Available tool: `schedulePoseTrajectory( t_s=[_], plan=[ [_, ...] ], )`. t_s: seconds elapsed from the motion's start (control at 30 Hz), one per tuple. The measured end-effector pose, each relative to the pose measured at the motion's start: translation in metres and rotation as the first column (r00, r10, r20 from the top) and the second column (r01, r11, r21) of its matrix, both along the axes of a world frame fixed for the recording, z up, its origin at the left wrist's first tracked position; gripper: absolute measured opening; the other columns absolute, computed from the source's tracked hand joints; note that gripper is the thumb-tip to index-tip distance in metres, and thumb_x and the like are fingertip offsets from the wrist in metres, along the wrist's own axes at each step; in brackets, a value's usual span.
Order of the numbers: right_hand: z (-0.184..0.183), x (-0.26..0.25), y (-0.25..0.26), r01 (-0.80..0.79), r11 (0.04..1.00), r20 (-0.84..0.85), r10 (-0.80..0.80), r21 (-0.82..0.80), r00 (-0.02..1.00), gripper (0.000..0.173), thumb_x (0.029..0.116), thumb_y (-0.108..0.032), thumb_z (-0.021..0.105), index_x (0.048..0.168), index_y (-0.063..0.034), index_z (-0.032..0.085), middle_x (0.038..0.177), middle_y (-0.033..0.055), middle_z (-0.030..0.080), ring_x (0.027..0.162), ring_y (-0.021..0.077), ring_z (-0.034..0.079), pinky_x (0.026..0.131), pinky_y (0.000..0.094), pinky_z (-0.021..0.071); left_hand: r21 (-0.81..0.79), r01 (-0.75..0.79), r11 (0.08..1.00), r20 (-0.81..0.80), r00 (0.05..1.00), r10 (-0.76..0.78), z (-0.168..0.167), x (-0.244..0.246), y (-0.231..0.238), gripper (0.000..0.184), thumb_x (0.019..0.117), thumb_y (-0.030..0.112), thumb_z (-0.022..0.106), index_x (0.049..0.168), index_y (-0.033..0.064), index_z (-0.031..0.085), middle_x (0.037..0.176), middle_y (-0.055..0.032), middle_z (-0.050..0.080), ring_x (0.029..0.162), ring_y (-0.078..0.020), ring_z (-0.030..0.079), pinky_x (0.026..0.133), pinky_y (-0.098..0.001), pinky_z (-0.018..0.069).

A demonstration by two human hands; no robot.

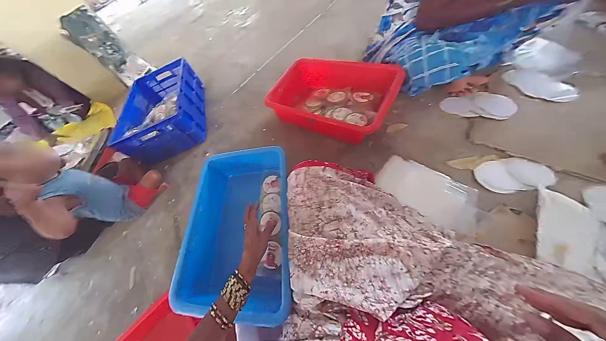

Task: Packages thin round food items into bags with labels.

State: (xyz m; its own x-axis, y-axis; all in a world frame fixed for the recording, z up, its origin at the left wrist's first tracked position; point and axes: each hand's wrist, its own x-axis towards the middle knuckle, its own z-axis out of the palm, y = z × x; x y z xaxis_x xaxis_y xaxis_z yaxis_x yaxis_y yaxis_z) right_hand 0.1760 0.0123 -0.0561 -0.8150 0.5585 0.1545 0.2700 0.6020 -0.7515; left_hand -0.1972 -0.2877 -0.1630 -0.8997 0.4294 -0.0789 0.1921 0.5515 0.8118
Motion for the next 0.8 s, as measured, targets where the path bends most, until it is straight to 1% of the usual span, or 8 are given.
schedulePoseTrajectory(
  t_s=[0.03, 0.13, 0.2, 0.4, 0.53, 0.57, 0.7, 0.8],
  plan=[
    [-0.001, 0.001, 0.000, 0.031, 0.999, 0.027, -0.032, 0.024, 0.999, 0.033, 0.1001, -0.015, 0.065, 0.115, 0.0137, 0.067, 0.109, 0.0325, 0.070, 0.098, 0.0343, 0.070, 0.094, 0.0447, 0.0549, 0.076, 0.009, 0.997, -0.051, 0.999, -0.005, 0.011, 0.005, 0.014, 0.074, 0.0930, 0.028, 0.070, 0.153, -0.0022, 0.039, 0.163, -0.0292, 0.023, 0.150, -0.0407, 0.029, 0.112, -0.0549, 0.0408],
    [-0.006, 0.004, 0.001, 0.222, 0.958, 0.071, -0.238, 0.182, 0.969, 0.036, 0.0994, -0.027, 0.063, 0.114, 0.0036, 0.073, 0.108, 0.0226, 0.074, 0.096, 0.0355, 0.073, 0.086, 0.0540, 0.0575, 0.265, 0.148, 0.953, -0.180, 0.978, -0.102, 0.036, 0.027, 0.058, 0.072, 0.0928, 0.033, 0.067, 0.152, 0.0000, 0.042, 0.163, -0.0231, 0.029, 0.149, -0.0310, 0.034, 0.111, -0.0465, 0.0442],
    [-0.019, 0.006, 0.009, 0.367, 0.872, 0.053, -0.405, 0.324, 0.913, 0.041, 0.0976, -0.036, 0.057, 0.111, -0.0020, 0.076, 0.103, 0.0170, 0.076, 0.091, 0.0352, 0.074, 0.079, 0.0572, 0.0588, 0.332, 0.262, 0.906, -0.240, 0.952, -0.187, 0.043, 0.046, 0.084, 0.067, 0.0944, 0.036, 0.065, 0.147, -0.0019, 0.048, 0.160, -0.0214, 0.034, 0.149, -0.0269, 0.036, 0.113, -0.0414, 0.0439],
    [-0.038, 0.040, 0.021, 0.612, 0.712, 0.217, -0.695, 0.345, 0.685, 0.029, 0.0955, -0.023, 0.069, 0.113, -0.0009, 0.075, 0.110, 0.0223, 0.074, 0.100, 0.0460, 0.071, 0.084, 0.0679, 0.0530, 0.482, 0.566, 0.669, -0.170, 0.810, -0.562, 0.035, 0.118, 0.154, 0.035, 0.0986, 0.023, 0.063, 0.126, 0.0013, 0.068, 0.139, -0.0133, 0.061, 0.135, -0.0205, 0.054, 0.113, -0.0382, 0.0460],
    [-0.053, 0.061, 0.017, 0.692, 0.683, 0.479, -0.701, 0.235, 0.529, 0.063, 0.0859, -0.028, 0.082, 0.137, 0.0012, 0.060, 0.132, 0.0302, 0.061, 0.121, 0.0522, 0.058, 0.096, 0.0698, 0.0470, 0.547, 0.645, 0.533, -0.096, 0.681, -0.725, 0.024, 0.160, 0.176, 0.027, 0.0974, 0.012, 0.062, 0.120, 0.0028, 0.071, 0.132, -0.0105, 0.067, 0.130, -0.0204, 0.059, 0.111, -0.0390, 0.0477],
    [-0.060, 0.065, 0.015, 0.722, 0.664, 0.490, -0.703, 0.195, 0.515, 0.067, 0.0840, -0.026, 0.083, 0.138, 0.0017, 0.057, 0.131, 0.0304, 0.061, 0.120, 0.0510, 0.059, 0.096, 0.0684, 0.0475, 0.545, 0.662, 0.515, -0.083, 0.653, -0.753, 0.021, 0.166, 0.179, 0.026, 0.0961, 0.009, 0.061, 0.119, 0.0016, 0.072, 0.130, -0.0114, 0.068, 0.129, -0.0204, 0.060, 0.111, -0.0391, 0.0479],
    [-0.074, 0.073, 0.013, 0.845, 0.525, 0.283, -0.830, 0.106, 0.480, 0.046, 0.0840, -0.010, 0.080, 0.126, -0.0014, 0.064, 0.087, 0.0204, 0.071, 0.077, 0.0415, 0.069, 0.072, 0.0653, 0.0517, 0.530, 0.711, 0.463, -0.047, 0.570, -0.821, 0.006, 0.176, 0.188, 0.026, 0.0937, 0.001, 0.062, 0.117, -0.0038, 0.071, 0.126, -0.0163, 0.069, 0.123, -0.0196, 0.063, 0.107, -0.0373, 0.0512],
    [-0.072, 0.078, 0.011, 0.875, 0.481, 0.173, -0.867, 0.047, 0.467, 0.019, 0.0882, -0.011, 0.076, 0.104, -0.0002, 0.072, 0.082, 0.0165, 0.073, 0.076, 0.0348, 0.071, 0.074, 0.0620, 0.0521, 0.548, 0.708, 0.445, -0.041, 0.554, -0.832, -0.007, 0.177, 0.189, 0.026, 0.0928, -0.002, 0.061, 0.117, -0.0040, 0.071, 0.123, -0.0152, 0.070, 0.118, -0.0177, 0.066, 0.103, -0.0354, 0.0545]
  ],
)
